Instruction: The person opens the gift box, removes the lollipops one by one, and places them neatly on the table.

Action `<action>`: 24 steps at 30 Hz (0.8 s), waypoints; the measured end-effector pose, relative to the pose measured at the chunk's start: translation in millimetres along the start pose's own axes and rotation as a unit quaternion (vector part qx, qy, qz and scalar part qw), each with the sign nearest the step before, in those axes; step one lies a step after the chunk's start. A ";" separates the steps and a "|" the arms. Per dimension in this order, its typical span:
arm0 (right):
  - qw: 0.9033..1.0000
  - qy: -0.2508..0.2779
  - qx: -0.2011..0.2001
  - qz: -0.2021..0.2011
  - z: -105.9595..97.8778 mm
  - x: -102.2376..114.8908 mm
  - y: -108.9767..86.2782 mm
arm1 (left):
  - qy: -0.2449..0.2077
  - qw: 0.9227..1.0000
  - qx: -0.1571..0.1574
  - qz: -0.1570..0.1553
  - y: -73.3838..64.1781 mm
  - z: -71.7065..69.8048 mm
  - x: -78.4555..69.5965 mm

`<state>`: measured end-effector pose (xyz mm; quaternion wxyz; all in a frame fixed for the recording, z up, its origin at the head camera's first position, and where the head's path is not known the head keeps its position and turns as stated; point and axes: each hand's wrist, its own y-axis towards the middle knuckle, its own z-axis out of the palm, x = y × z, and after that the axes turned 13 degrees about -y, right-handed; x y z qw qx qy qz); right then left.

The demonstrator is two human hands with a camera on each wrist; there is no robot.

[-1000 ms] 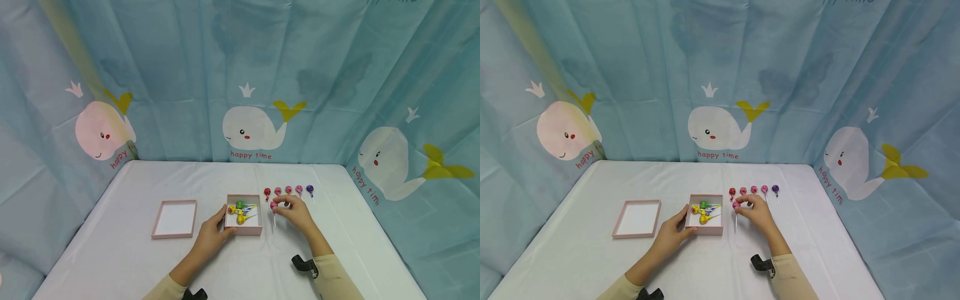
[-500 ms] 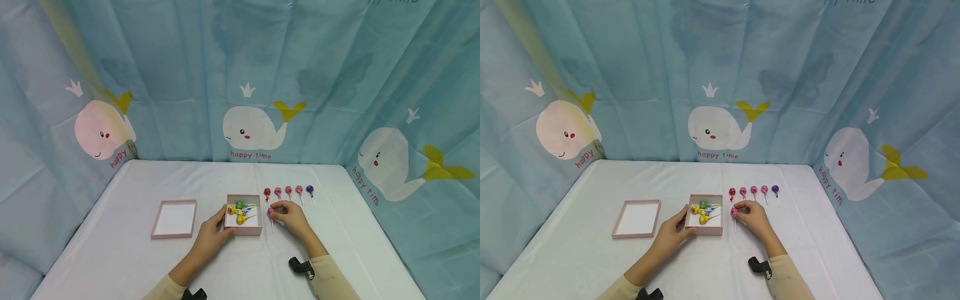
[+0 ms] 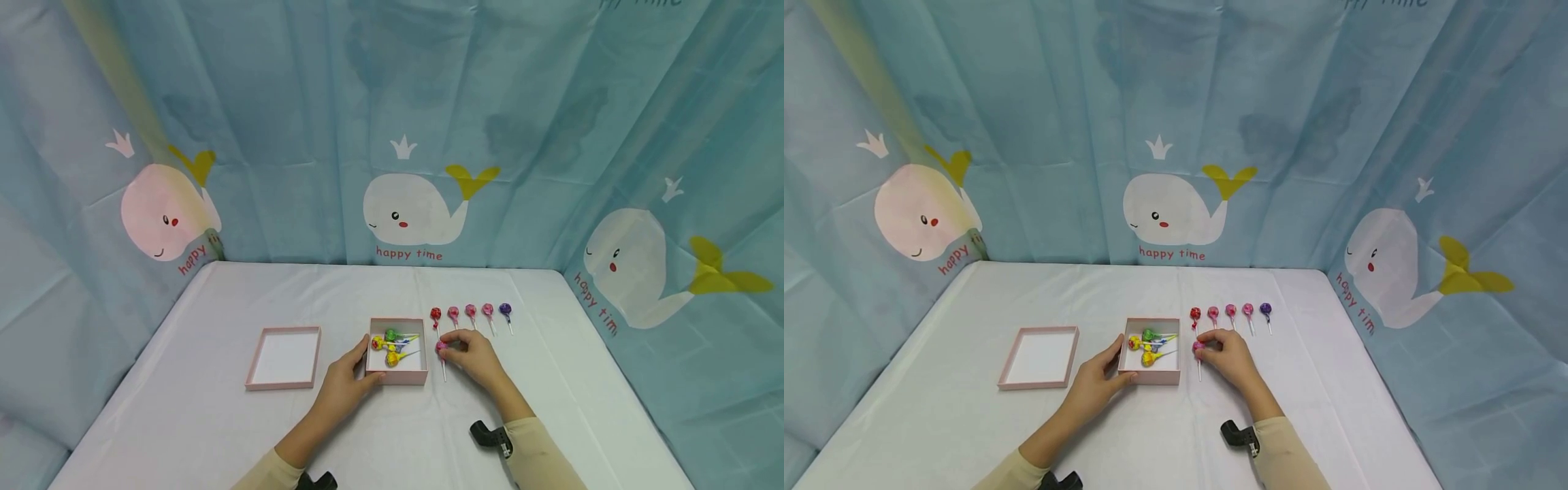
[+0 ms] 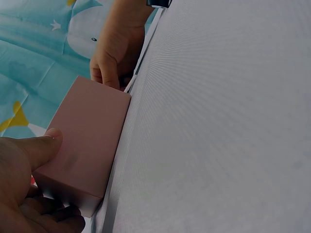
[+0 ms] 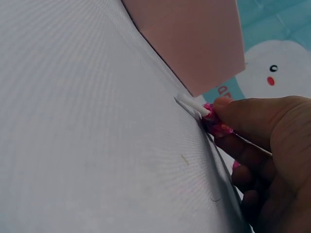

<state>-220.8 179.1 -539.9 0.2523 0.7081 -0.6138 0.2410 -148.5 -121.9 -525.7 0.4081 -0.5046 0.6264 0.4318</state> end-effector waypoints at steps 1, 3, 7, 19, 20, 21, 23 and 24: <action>1.000 0.000 0.000 0.000 0.2 -0.4 -0.1 | -0.001 1.000 0.000 -0.003 0.1 0.2 0.0; 1.000 0.001 0.002 0.001 0.4 -0.7 -0.4 | -0.001 1.000 -0.001 -0.003 0.3 0.6 0.1; 1.000 0.002 0.003 0.001 0.7 -1.8 -0.8 | -0.003 1.000 0.001 -0.003 0.5 0.8 0.4; 1.000 0.002 -0.003 -0.006 0.4 -3.4 -0.3 | -0.011 1.000 0.002 0.002 0.9 0.5 1.1; 1.000 0.002 -0.003 -0.006 0.3 -3.4 0.1 | -0.010 1.000 0.001 0.003 1.2 0.5 1.2; 1.000 0.001 -0.003 -0.007 0.1 -3.3 0.4 | -0.009 1.000 0.001 0.005 1.3 0.5 1.1; 1.000 0.003 -0.002 -0.007 -0.6 -2.8 0.7 | -0.006 1.000 0.000 0.005 1.5 0.5 1.5; 1.000 0.004 -0.003 -0.006 -0.9 -2.6 0.9 | -0.006 1.000 0.000 0.005 1.6 0.6 1.8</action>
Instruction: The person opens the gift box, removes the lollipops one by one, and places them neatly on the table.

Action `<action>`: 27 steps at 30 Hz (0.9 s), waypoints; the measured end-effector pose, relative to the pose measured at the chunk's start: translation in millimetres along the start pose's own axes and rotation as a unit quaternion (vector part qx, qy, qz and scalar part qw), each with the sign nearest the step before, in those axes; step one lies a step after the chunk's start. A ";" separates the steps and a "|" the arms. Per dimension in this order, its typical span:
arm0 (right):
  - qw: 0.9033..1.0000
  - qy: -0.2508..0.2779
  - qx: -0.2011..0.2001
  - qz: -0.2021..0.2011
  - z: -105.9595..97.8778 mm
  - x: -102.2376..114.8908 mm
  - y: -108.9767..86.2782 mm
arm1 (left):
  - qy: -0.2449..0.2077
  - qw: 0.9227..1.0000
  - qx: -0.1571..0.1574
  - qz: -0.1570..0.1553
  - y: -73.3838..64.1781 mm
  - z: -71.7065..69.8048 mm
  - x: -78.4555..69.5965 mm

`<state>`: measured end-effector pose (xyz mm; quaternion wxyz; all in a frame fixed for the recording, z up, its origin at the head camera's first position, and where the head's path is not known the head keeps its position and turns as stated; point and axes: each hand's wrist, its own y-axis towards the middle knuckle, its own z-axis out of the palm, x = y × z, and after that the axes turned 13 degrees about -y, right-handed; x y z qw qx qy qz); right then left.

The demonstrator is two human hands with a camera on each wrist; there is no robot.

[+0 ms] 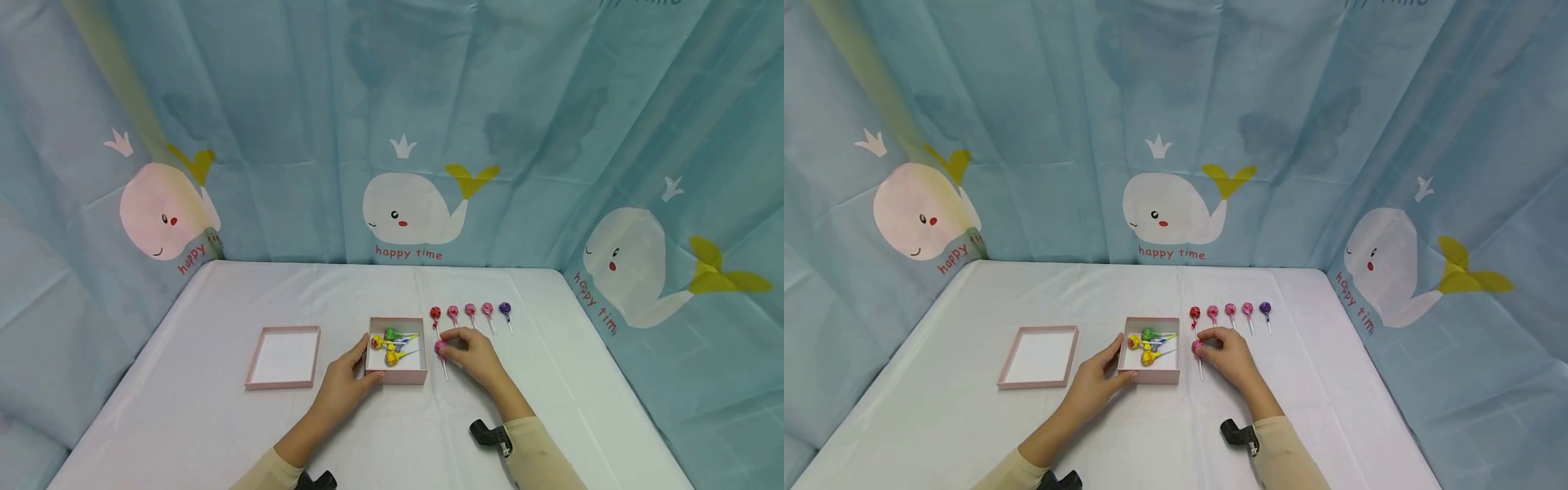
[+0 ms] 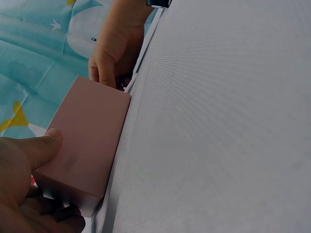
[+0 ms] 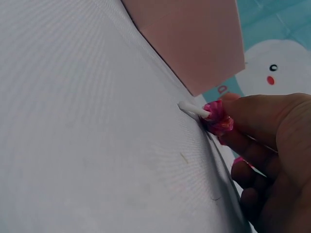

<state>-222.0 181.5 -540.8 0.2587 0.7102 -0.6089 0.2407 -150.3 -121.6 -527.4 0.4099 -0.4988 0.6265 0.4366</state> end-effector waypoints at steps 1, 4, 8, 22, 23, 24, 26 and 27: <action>1.000 0.000 -0.001 0.000 -0.7 0.6 0.1 | 0.003 1.000 -0.001 0.002 0.1 -0.1 0.4; 1.000 0.004 -0.007 -0.006 -3.5 2.9 0.3 | 0.006 1.000 0.000 0.001 0.6 -0.3 0.9; 1.000 0.004 -0.014 -0.012 -8.6 6.8 0.6 | 0.004 1.000 0.000 -0.002 1.1 -0.3 -0.1; 0.993 -0.018 -0.035 -0.108 -33.7 32.2 13.9 | 0.003 1.000 -0.005 0.000 0.5 -0.4 1.5; 0.993 -0.018 -0.033 -0.114 -35.5 35.1 14.7 | 0.001 1.000 -0.004 -0.002 0.1 -0.4 1.6; 0.992 -0.018 -0.031 -0.120 -37.2 38.1 15.6 | 0.002 1.000 -0.003 0.000 -0.4 -0.5 1.9; 0.990 -0.026 -0.027 -0.138 -40.3 44.4 17.2 | 0.002 1.000 -0.004 0.000 -1.3 -0.6 1.6; 0.988 -0.031 -0.024 -0.149 -41.5 47.5 18.2 | 0.002 1.000 -0.004 0.000 -1.5 -0.5 1.6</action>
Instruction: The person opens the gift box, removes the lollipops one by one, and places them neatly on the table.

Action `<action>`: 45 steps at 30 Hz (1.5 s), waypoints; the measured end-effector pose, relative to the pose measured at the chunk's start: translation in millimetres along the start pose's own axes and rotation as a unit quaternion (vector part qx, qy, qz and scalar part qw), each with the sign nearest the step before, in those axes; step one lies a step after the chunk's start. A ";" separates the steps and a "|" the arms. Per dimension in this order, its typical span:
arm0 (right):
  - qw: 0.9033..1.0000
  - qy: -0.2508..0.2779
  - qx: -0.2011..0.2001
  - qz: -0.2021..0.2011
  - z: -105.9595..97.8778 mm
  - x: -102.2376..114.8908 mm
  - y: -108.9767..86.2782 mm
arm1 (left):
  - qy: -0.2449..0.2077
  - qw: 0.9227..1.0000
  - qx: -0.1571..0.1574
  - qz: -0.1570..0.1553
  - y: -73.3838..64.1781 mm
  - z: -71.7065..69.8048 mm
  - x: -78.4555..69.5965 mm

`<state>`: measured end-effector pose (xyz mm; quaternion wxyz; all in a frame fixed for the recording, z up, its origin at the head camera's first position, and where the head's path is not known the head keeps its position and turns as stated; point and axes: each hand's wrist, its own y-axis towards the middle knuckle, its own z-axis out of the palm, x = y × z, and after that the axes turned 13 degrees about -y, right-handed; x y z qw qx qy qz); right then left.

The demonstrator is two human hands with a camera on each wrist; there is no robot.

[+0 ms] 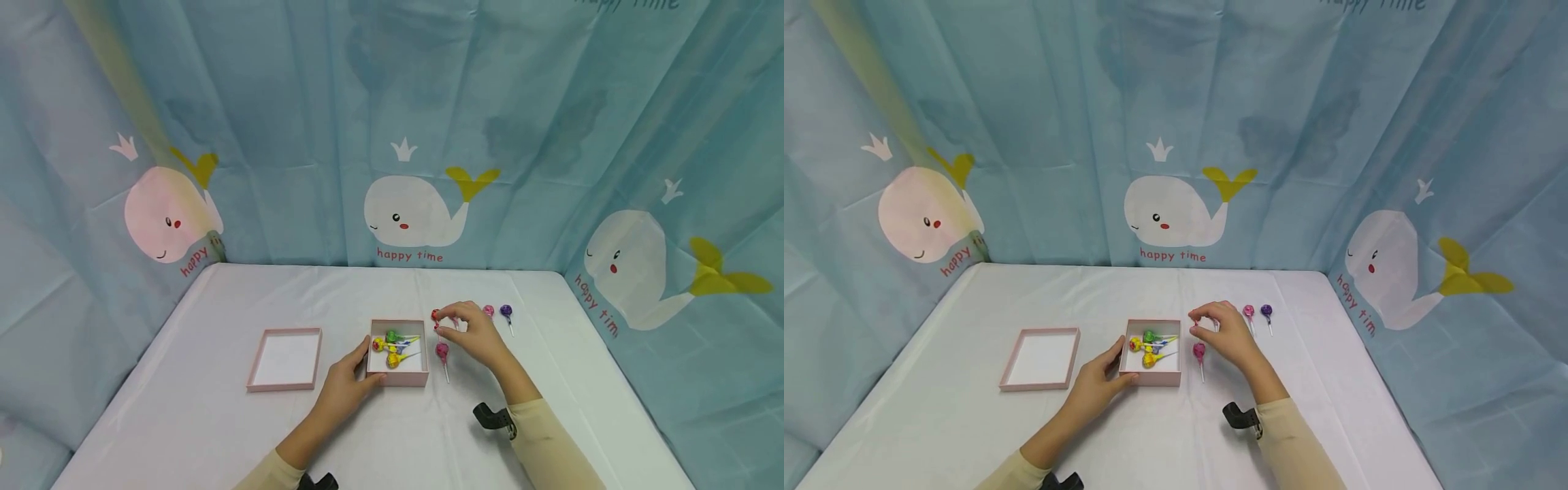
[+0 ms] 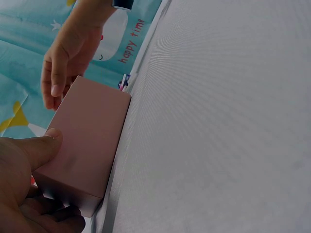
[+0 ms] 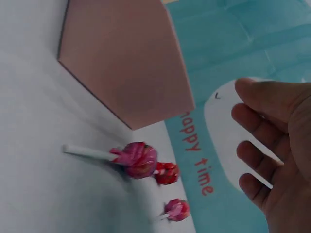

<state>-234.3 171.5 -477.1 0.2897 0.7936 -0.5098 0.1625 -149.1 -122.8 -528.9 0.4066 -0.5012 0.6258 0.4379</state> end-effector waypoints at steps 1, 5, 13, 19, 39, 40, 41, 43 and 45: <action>1.000 -0.007 0.003 -0.011 -1.1 2.4 2.0 | 0.000 1.000 0.000 0.000 0.0 0.0 -0.3; 0.997 -0.041 0.024 -0.064 -3.3 11.2 10.5 | 0.000 1.000 -0.001 0.002 -0.4 0.4 -1.5; 0.985 -0.063 0.082 -0.137 -2.3 28.5 27.0 | 0.003 1.000 0.002 0.004 -0.3 0.5 -0.6; 0.971 -0.077 0.132 -0.181 3.6 37.1 39.7 | -0.001 1.000 0.004 -0.001 0.3 -0.8 -1.6; 0.931 -0.113 0.262 -0.229 45.9 41.4 52.2 | -0.004 1.000 0.007 0.013 0.7 -0.6 0.2; 0.929 -0.122 0.261 -0.232 47.5 41.1 52.3 | -0.006 1.000 0.007 0.013 0.7 -0.6 0.0; 0.928 -0.132 0.258 -0.235 49.1 40.8 52.4 | -0.005 1.000 0.007 0.013 0.6 -0.6 0.0; 0.926 -0.148 0.252 -0.240 52.0 40.6 52.4 | -0.005 1.000 0.005 0.014 0.3 -0.8 -0.4; 0.924 -0.164 0.243 -0.245 54.9 40.1 52.2 | -0.004 1.000 0.004 0.014 0.1 -1.2 -0.7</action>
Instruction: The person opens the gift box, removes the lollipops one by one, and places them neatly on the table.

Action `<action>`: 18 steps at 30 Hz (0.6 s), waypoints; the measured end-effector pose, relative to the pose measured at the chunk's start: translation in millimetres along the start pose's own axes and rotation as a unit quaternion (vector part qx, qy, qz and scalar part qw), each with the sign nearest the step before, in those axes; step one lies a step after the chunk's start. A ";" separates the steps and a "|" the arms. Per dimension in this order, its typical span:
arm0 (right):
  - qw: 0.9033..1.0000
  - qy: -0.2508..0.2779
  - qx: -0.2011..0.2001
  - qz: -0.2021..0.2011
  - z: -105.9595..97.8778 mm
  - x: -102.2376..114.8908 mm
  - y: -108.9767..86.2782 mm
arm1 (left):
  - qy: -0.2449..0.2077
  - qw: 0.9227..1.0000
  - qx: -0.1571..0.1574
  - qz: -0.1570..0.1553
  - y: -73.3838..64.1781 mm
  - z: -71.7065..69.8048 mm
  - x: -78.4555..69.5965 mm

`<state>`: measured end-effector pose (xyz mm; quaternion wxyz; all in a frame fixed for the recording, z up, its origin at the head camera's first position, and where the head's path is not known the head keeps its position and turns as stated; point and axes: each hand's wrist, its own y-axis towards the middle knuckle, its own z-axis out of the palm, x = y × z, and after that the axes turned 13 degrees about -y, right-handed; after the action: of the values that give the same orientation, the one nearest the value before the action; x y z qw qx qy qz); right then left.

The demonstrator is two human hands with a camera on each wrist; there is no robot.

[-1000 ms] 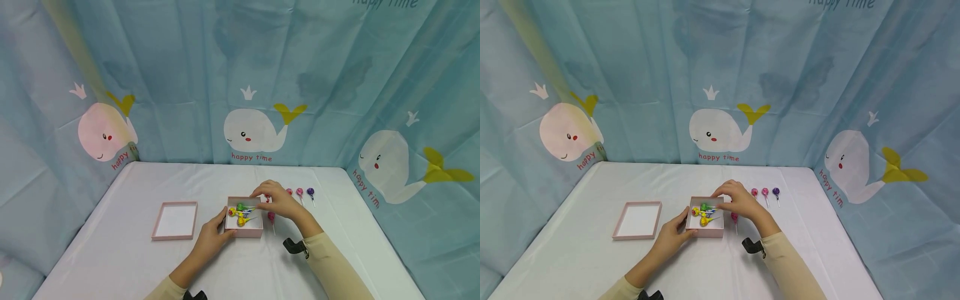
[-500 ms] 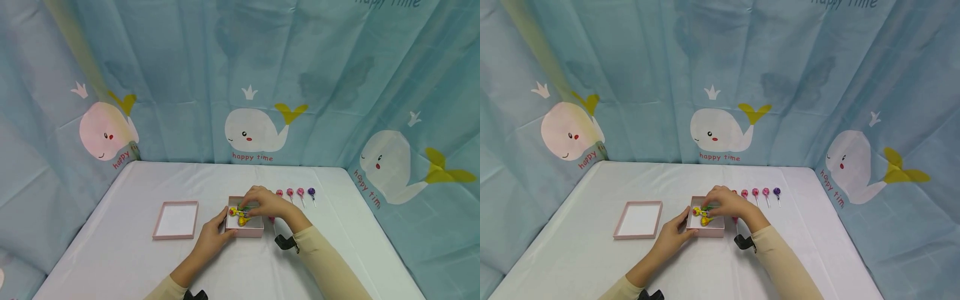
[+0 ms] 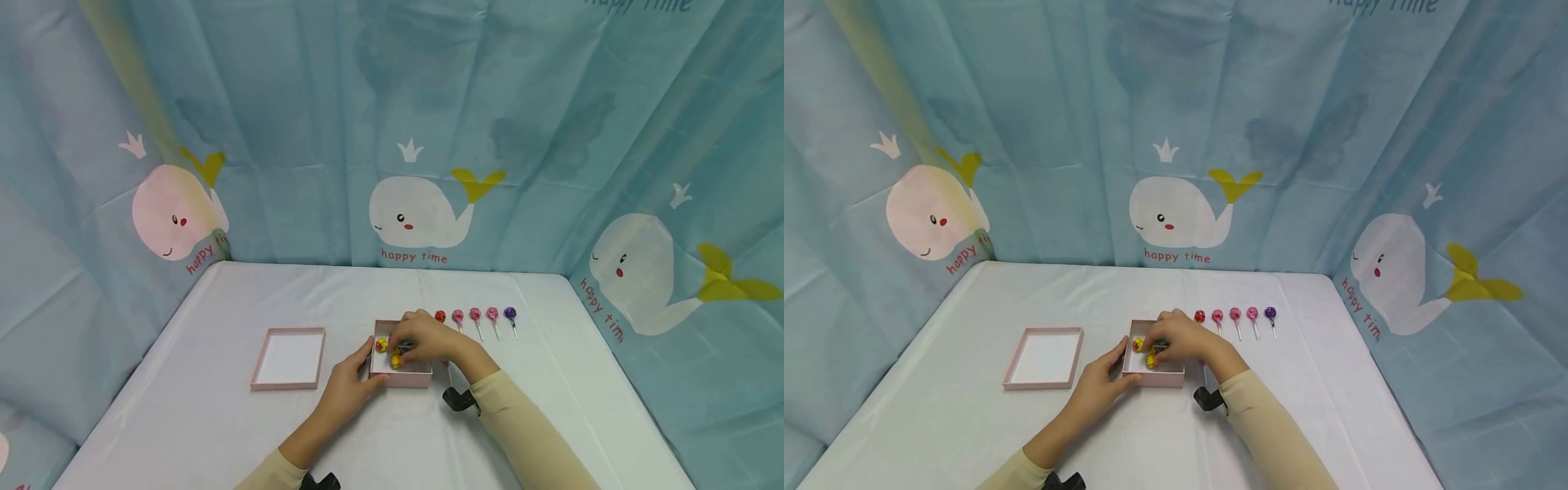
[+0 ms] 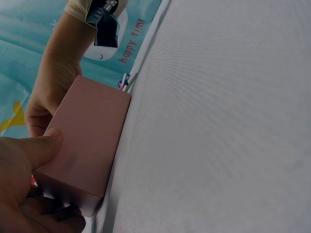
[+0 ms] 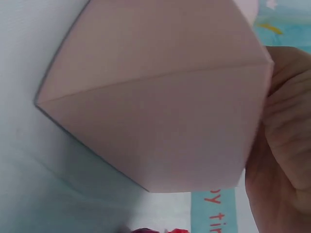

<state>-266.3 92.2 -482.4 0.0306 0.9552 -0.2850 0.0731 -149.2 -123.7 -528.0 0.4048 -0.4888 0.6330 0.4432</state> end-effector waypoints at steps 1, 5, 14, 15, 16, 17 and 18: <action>1.000 -0.008 -0.001 0.001 1.2 0.6 0.1 | 0.000 1.000 0.000 0.000 -0.1 -0.1 0.0; 0.999 -0.036 -0.003 0.007 4.1 4.0 -0.8 | 0.002 1.000 0.003 0.000 -0.2 -0.4 1.1; 0.997 -0.073 -0.002 0.000 3.9 7.0 -1.0 | 0.003 1.000 0.005 -0.011 0.5 -0.1 2.1; 0.997 -0.073 0.001 -0.001 3.6 7.3 -0.7 | 0.003 1.000 0.005 -0.011 0.5 -0.1 1.8; 0.997 -0.073 0.003 -0.002 3.2 7.7 -0.5 | 0.002 1.000 0.005 -0.013 0.5 -0.1 1.6; 0.997 -0.073 0.005 -0.002 2.7 8.2 -0.3 | 0.001 1.000 0.005 -0.014 0.7 -0.1 1.3; 0.997 -0.073 0.007 -0.002 2.4 8.4 0.0 | 0.001 1.000 0.005 -0.014 0.7 -0.1 1.1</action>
<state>-259.1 87.4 -483.5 0.0026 0.9588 -0.2841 0.0049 -150.1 -124.0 -528.8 0.4126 -0.4958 0.6287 0.4344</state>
